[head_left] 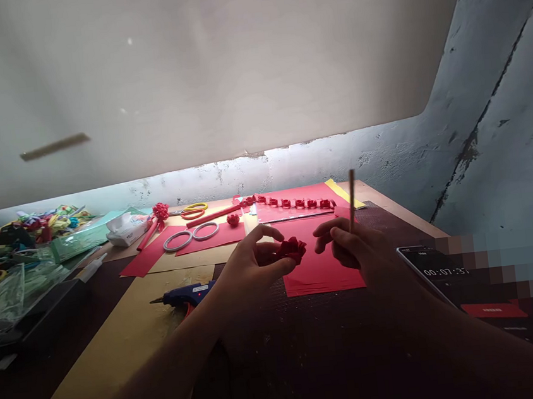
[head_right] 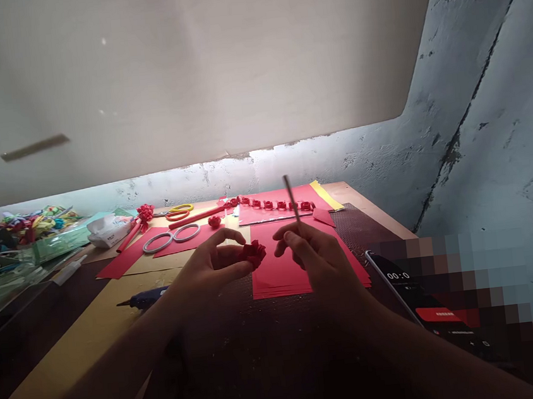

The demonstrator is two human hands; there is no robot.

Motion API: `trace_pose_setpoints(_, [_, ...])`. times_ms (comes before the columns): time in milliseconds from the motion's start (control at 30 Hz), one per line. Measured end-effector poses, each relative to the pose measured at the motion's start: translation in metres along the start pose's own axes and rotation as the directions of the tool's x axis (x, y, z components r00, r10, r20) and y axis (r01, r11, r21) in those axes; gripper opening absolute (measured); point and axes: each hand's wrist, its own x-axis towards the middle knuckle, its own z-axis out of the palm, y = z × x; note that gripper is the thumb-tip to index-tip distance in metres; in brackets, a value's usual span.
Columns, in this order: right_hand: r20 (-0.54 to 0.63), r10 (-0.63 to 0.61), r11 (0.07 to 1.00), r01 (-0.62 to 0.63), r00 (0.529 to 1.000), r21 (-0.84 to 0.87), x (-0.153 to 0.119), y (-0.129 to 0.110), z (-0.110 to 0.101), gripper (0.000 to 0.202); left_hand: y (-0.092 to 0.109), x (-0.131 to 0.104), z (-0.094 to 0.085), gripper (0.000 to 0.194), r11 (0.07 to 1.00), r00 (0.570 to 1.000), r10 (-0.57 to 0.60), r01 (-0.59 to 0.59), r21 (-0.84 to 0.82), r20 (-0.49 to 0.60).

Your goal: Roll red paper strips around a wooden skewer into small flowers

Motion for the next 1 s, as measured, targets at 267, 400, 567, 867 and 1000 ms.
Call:
trace_pose_setpoints(267, [-0.169, 0.032, 0.985, -0.003, 0.985, 0.173, 0.017, 0.008, -0.014, 0.042, -0.004, 0.003, -0.004, 0.021, 1.000, 0.999, -0.011, 0.010, 0.027, 0.050])
trace_pose_setpoints(400, [-0.204, 0.106, 0.979, -0.067, 0.973, 0.190, 0.020, 0.004, -0.020, 0.041, -0.001, 0.004, -0.002, 0.013, 0.997, 0.999, -0.001, -0.001, 0.076, 0.034])
trace_pose_setpoints(567, [-0.054, 0.201, 0.938, -0.176, 0.978, 0.299, 0.019, 0.001, -0.017, 0.034, -0.001, 0.003, -0.002, 0.012, 0.994, 1.000, 0.006, -0.008, 0.113, 0.018])
trace_pose_setpoints(867, [0.085, 0.221, 0.903, -0.236, 0.972, 0.358, 0.018, 0.007, -0.014, 0.023, 0.000, 0.002, -0.001, 0.029, 0.999, 0.999, -0.022, 0.021, 0.032, 0.031])
trace_pose_setpoints(1000, [0.093, 0.235, 0.905, -0.253, 0.967, 0.342, 0.017, 0.006, -0.012, 0.023, 0.002, 0.002, -0.001, 0.023, 1.000, 0.999, -0.004, 0.003, 0.013, 0.045])
